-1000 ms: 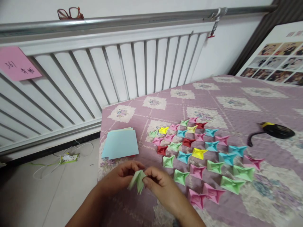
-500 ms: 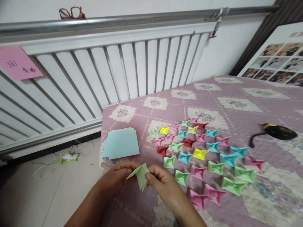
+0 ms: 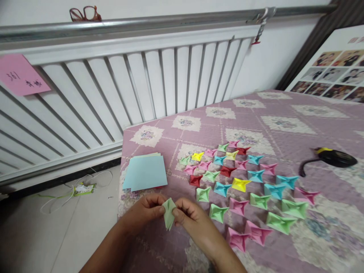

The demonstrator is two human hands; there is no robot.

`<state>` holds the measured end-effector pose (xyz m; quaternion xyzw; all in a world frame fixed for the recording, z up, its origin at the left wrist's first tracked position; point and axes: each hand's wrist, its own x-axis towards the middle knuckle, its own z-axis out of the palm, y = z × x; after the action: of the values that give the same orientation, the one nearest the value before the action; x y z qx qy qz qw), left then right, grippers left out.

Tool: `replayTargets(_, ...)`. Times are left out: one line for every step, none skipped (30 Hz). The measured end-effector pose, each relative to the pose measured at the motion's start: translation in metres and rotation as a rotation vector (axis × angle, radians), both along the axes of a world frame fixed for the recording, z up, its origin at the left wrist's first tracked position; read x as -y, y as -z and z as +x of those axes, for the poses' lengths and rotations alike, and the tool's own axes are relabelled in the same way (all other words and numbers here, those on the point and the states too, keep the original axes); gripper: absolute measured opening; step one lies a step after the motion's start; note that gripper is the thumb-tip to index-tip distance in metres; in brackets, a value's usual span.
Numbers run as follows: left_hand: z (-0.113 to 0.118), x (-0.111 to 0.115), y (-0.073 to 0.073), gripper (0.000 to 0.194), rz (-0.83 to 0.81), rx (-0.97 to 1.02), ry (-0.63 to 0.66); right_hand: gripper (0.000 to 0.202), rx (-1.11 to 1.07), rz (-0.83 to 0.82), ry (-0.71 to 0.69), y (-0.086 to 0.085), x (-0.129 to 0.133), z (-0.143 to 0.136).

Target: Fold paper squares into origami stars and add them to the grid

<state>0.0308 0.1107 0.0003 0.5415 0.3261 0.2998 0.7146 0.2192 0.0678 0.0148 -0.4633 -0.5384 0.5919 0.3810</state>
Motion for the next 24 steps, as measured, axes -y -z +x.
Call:
replayTargets(0.000, 0.000, -0.001, 0.031, 0.001, -0.008, -0.004, 0.031, 0.009, 0.001, -0.014, 0.000, 0.000, 0.000)
replayTargets(0.000, 0.000, -0.002, 0.032, 0.001, -0.010, -0.010, 0.032, 0.026, 0.001, -0.020, -0.001, 0.000, 0.000)
replayTargets(0.001, 0.000, -0.003, 0.033, 0.006, -0.006, -0.020, 0.033, 0.048, 0.003, -0.018, -0.001, 0.000, 0.000)
replayTargets(0.001, 0.000, -0.004, 0.033, 0.012, 0.008, -0.029, 0.034, 0.072, 0.008, -0.005, 0.000, 0.000, 0.000)
replayTargets(0.002, 0.000, -0.005, 0.033, 0.021, 0.030, -0.039, 0.035, 0.094, 0.015, 0.013, 0.000, -0.001, 0.000)
replayTargets(0.003, 0.000, -0.005, 0.033, 0.032, 0.052, -0.050, 0.036, 0.113, 0.023, 0.034, 0.001, -0.001, -0.001)
replayTargets(0.003, 0.000, -0.004, 0.032, 0.044, 0.067, -0.065, 0.036, 0.129, 0.031, 0.054, 0.002, -0.002, -0.001)
replayTargets(0.004, 0.000, -0.004, 0.031, 0.055, 0.068, -0.085, 0.037, 0.144, 0.039, 0.072, 0.003, -0.003, -0.001)
replayTargets(0.004, 0.000, -0.003, 0.029, 0.061, 0.059, -0.105, 0.037, 0.159, 0.046, 0.089, 0.005, -0.003, -0.002)
replayTargets(0.005, 0.000, -0.002, 0.028, 0.059, 0.047, -0.120, 0.037, 0.176, 0.054, 0.107, 0.006, -0.004, -0.002)
replayTargets(0.006, 0.000, -0.001, 0.027, 0.051, 0.035, -0.130, 0.036, 0.193, 0.063, 0.126, 0.008, -0.005, -0.003)
replayTargets(0.006, 0.000, -0.001, 0.026, 0.039, 0.020, -0.133, 0.035, 0.205, 0.073, 0.148, 0.009, -0.006, -0.003)
replayTargets(0.007, 0.000, 0.000, 0.025, 0.026, -0.002, -0.134, 0.034, 0.214, 0.084, 0.172, 0.010, -0.007, -0.004)
replayTargets(0.008, 0.000, 0.001, 0.024, 0.019, -0.032, -0.134, 0.032, 0.219, 0.097, 0.197, 0.010, -0.007, -0.005)
replayTargets(0.009, 0.001, 0.001, 0.023, 0.019, -0.072, -0.141, 0.031, 0.224, 0.107, 0.223, 0.010, -0.008, -0.005)
replayTargets(0.010, 0.002, 0.002, 0.022, 0.024, -0.119, -0.155, 0.030, 0.229, 0.114, 0.243, 0.010, -0.008, -0.006)
replayTargets(0.011, 0.002, 0.002, 0.021, 0.034, -0.162, -0.172, 0.030, 0.238, 0.119, 0.260, 0.010, -0.009, -0.007)
replayTargets(0.012, 0.003, 0.003, 0.020, 0.045, -0.193, -0.185, 0.029, 0.249, 0.125, 0.272, 0.010, -0.009, -0.007)
replayTargets(0.013, 0.003, 0.003, 0.020, 0.055, -0.210, -0.198, 0.028, 0.262, 0.134, 0.282, 0.011, -0.009, -0.008)
replayTargets(0.014, 0.003, 0.004, 0.020, 0.061, -0.216, -0.205, 0.028, 0.275, 0.147, 0.288, 0.012, -0.008, -0.008)
replayTargets(0.015, 0.003, 0.004, 0.020, 0.066, -0.215, -0.208, 0.027, 0.290, 0.163, 0.292, 0.013, -0.008, -0.009)
replayTargets(0.015, 0.004, 0.005, 0.021, 0.072, -0.211, -0.210, 0.027, 0.305, 0.181, 0.296, 0.014, -0.008, -0.009)
replayTargets(0.016, 0.004, 0.005, 0.023, 0.081, -0.209, -0.214, 0.026, 0.320, 0.198, 0.296, 0.015, -0.007, -0.009)
replayTargets(0.016, 0.004, 0.005, 0.025, 0.089, -0.210, -0.218, 0.027, 0.331, 0.211, 0.290, 0.015, -0.007, -0.009)
